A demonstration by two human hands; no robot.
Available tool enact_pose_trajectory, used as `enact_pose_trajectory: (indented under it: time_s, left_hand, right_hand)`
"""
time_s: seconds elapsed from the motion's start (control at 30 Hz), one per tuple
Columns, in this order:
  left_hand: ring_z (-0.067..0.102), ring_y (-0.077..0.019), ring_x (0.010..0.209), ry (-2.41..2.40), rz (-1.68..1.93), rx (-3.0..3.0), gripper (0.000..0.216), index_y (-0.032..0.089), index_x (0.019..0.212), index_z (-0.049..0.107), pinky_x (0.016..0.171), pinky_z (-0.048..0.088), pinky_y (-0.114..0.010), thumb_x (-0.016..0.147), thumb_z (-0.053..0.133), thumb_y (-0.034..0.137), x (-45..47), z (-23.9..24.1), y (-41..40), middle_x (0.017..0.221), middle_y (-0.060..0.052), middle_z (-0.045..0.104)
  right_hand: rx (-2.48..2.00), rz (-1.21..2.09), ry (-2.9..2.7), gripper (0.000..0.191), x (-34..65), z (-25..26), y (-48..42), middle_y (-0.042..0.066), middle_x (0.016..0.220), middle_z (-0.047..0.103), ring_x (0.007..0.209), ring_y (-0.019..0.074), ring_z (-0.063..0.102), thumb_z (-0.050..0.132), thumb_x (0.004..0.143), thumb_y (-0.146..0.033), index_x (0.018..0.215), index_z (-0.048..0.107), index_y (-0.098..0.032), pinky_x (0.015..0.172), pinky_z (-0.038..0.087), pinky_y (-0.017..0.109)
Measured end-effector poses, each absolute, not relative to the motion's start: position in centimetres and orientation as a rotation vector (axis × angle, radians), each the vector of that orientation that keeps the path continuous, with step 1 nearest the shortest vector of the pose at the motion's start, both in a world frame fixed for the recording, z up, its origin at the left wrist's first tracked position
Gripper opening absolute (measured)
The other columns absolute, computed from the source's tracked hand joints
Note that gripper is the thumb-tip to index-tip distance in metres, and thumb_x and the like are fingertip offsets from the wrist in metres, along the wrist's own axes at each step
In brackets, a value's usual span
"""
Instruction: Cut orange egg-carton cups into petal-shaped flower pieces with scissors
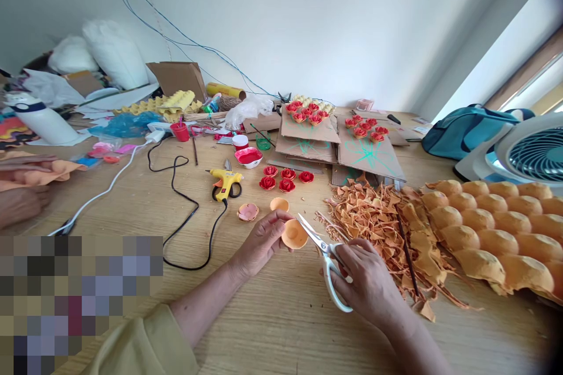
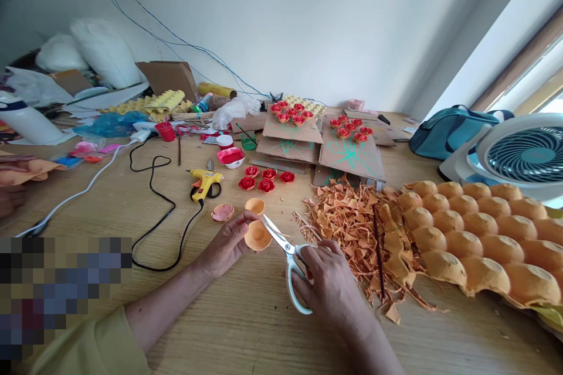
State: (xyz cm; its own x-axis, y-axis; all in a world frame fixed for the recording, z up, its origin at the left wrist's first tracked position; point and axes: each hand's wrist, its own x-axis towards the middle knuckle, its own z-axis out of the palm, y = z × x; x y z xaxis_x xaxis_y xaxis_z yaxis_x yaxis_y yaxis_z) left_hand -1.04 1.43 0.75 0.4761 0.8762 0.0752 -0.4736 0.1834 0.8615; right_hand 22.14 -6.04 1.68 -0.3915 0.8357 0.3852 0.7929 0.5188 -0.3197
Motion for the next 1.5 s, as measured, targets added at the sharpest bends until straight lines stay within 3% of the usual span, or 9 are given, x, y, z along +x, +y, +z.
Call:
enact_pose_trajectory:
  time_s: [0.2,0.63,0.97,1.2,1.3,1.4,1.5]
  left_hand:
    - [0.056,-0.0127,0.078,0.509,0.931,1.059,0.029,0.018,0.096,0.066,0.067,0.050,-0.024,0.083,0.069,0.043,-1.12,0.46,1.38,0.094,-0.003,0.059]
    - [0.052,-0.0097,0.062,0.558,0.949,0.999,0.035,0.016,0.093,0.063,0.048,0.047,-0.020,0.083,0.067,0.049,-1.05,0.94,1.56,0.078,0.000,0.054]
    - [0.052,-0.0105,0.063,0.501,0.867,1.146,0.037,0.015,0.095,0.064,0.049,0.048,-0.020,0.091,0.054,0.051,-1.15,0.31,1.49,0.079,-0.003,0.056]
    - [0.053,-0.0105,0.059,0.462,0.849,1.075,0.037,0.015,0.095,0.064,0.045,0.047,-0.021,0.091,0.054,0.051,-1.06,0.14,1.57,0.075,-0.002,0.054]
    - [0.055,-0.0109,0.066,0.412,0.857,1.037,0.040,0.016,0.102,0.066,0.052,0.050,-0.021,0.085,0.065,0.052,-1.03,0.37,1.61,0.085,-0.004,0.058]
    - [0.054,-0.0106,0.075,0.391,0.872,1.037,0.048,0.020,0.110,0.065,0.060,0.052,-0.021,0.070,0.084,0.038,-1.05,0.64,1.66,0.098,-0.004,0.058]
    - [0.054,-0.0105,0.075,0.391,0.888,1.045,0.045,0.021,0.109,0.066,0.061,0.052,-0.022,0.068,0.085,0.028,-1.13,0.71,1.81,0.098,-0.003,0.057]
  right_hand:
    - [-1.386,0.045,-2.221,0.023,21.94,1.88,-5.87,-0.003,0.067,0.053,0.061,0.0156,0.047,0.062,0.083,-0.024,0.074,0.040,-0.023,0.083,0.037,0.036]
    - [-1.258,0.079,-2.312,0.024,22.17,1.68,-6.15,-0.005,0.061,0.051,0.054,0.0123,0.044,0.055,0.092,-0.025,0.073,0.041,-0.022,0.080,0.036,0.032]
    - [-1.340,0.077,-2.267,0.021,21.55,2.06,-6.10,-0.003,0.067,0.053,0.060,0.0140,0.046,0.060,0.086,-0.025,0.074,0.042,-0.022,0.082,0.036,0.033]
    - [-1.286,0.120,-2.304,0.023,21.65,1.90,-6.25,-0.005,0.062,0.052,0.057,0.0132,0.046,0.057,0.090,-0.025,0.074,0.041,-0.022,0.082,0.037,0.033]
    - [-1.308,0.135,-2.289,0.022,21.80,1.87,-6.30,-0.005,0.061,0.052,0.054,0.0128,0.045,0.055,0.091,-0.025,0.075,0.041,-0.022,0.080,0.037,0.032]
    - [-1.338,0.124,-2.262,0.022,21.97,1.88,-6.27,-0.005,0.061,0.052,0.053,0.0127,0.045,0.055,0.091,-0.025,0.074,0.040,-0.022,0.077,0.037,0.032]
    - [-1.338,0.116,-2.249,0.022,22.07,1.86,-6.19,-0.005,0.061,0.052,0.054,0.0131,0.045,0.055,0.089,-0.023,0.073,0.040,-0.023,0.077,0.037,0.031]
